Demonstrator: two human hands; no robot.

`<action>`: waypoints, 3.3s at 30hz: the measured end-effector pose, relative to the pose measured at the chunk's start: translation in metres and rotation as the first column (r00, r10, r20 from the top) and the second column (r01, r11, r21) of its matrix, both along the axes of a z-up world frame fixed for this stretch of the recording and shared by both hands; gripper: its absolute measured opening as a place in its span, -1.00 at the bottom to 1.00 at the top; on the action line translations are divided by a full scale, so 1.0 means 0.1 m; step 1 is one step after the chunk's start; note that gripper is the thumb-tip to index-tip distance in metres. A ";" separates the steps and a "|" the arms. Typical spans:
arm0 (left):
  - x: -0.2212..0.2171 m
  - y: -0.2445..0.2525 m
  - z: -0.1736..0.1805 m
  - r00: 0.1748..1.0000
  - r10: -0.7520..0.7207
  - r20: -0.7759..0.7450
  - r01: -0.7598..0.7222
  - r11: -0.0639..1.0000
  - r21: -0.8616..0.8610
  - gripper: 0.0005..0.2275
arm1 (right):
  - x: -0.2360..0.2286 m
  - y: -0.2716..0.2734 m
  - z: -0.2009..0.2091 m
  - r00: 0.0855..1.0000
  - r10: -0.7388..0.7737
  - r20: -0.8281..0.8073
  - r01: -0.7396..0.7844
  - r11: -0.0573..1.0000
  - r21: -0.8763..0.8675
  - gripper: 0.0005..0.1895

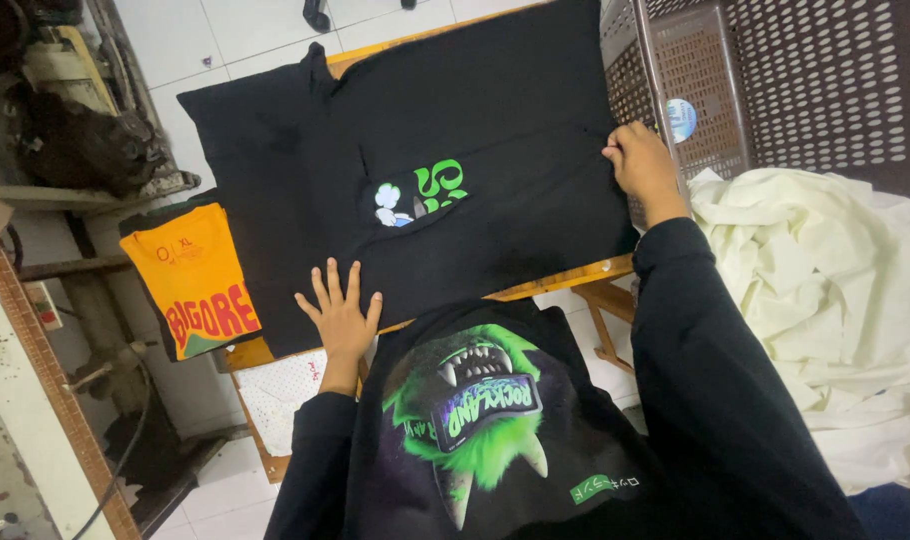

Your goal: A person carefully folds a black t-shirt on a wooden board and attaches a brand tag.

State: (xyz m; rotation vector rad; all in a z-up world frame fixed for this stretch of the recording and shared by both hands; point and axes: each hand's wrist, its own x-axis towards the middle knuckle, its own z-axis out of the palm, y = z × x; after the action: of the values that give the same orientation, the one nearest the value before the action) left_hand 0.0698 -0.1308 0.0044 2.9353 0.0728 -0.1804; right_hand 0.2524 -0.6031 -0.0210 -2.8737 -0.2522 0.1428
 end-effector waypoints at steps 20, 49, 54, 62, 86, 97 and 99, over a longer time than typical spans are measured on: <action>1.22 -0.12 0.00 0.988 -0.146 0.045 0.146 0.989 0.002 -0.75 | -0.90 0.94 0.47 0.963 -0.264 0.049 0.261 0.963 0.060 -0.44; 0.15 -0.10 0.13 0.968 0.034 0.250 -0.011 0.996 -0.091 -0.55 | -0.99 0.67 0.42 0.851 -0.423 -0.312 0.497 0.840 0.217 -0.52; -0.34 0.36 -0.03 0.899 0.412 0.152 -0.407 0.911 -0.060 -0.59 | -1.15 -0.06 -0.55 0.533 -0.538 -0.653 0.803 0.566 0.189 -0.24; -0.60 1.03 -0.57 0.243 0.641 -0.728 -0.661 -0.440 -0.608 -0.34 | -0.94 -0.15 -0.65 0.188 -0.502 -0.844 0.977 0.181 0.110 -0.52; -0.77 1.09 0.16 0.354 0.753 -0.554 0.346 -0.656 -0.671 -0.76 | -0.93 -0.75 -1.31 0.307 -0.834 -0.459 0.883 0.430 -0.191 -0.35; -0.84 1.57 -0.80 0.265 0.851 -0.454 -0.525 -0.267 -0.808 -0.62 | -1.01 1.74 0.81 0.774 -0.617 0.143 0.602 0.787 0.136 -0.71; -0.64 1.66 -0.65 0.297 0.873 -0.387 -0.584 -0.155 -0.797 -0.60 | -0.83 2.24 0.98 0.850 -0.490 0.192 0.446 0.865 0.231 -0.73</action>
State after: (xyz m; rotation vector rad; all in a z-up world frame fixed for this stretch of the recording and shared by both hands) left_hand 0.0062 0.0356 -0.0603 1.3342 1.2575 0.3495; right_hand 0.1690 -0.3789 0.0766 -2.6723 0.3844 -0.3141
